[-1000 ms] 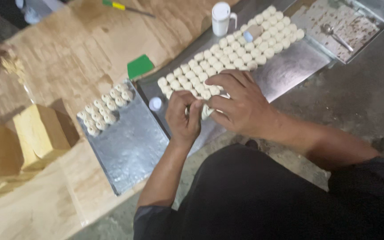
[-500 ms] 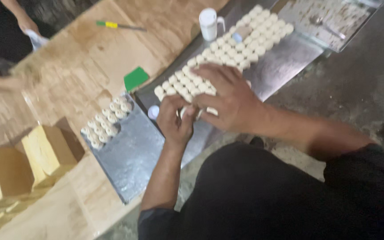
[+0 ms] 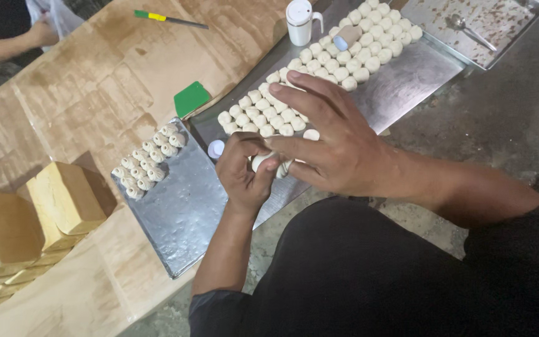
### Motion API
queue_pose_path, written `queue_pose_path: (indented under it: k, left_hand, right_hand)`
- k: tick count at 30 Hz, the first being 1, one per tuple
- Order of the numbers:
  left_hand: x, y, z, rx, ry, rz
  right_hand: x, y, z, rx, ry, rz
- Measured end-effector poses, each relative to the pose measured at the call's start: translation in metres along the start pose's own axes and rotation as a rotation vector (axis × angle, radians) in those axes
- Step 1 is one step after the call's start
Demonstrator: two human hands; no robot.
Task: The person prepares bread rolls by filling dough circles with a brown mixture using a spoon and then folding and rolling the dough into shape before placing it onto a metal tray.
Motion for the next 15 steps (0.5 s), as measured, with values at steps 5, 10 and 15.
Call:
queue_pose_path:
  k: [5, 10, 15]
  left_hand:
    - [-0.017, 0.004, -0.007, -0.095, -0.019, 0.074]
    - [-0.021, -0.001, -0.004, -0.209, -0.028, 0.163]
    - [-0.014, -0.002, -0.001, -0.083, 0.019, 0.060]
  right_hand:
    - [-0.015, 0.001, -0.001, -0.052, 0.360, 0.132]
    - [-0.031, -0.008, 0.013, 0.023, 0.686, 0.383]
    - [-0.009, 0.000, 0.000, 0.037, 0.236, 0.133]
Point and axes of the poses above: each hand's wrist, its own y-axis towards the middle knuckle, its own z-axis out of the palm, x = y × z, the point moved 9 cm from there along y, towards the middle knuckle, and after that the axes turned 3 degrees about y, right-handed, at the moved point
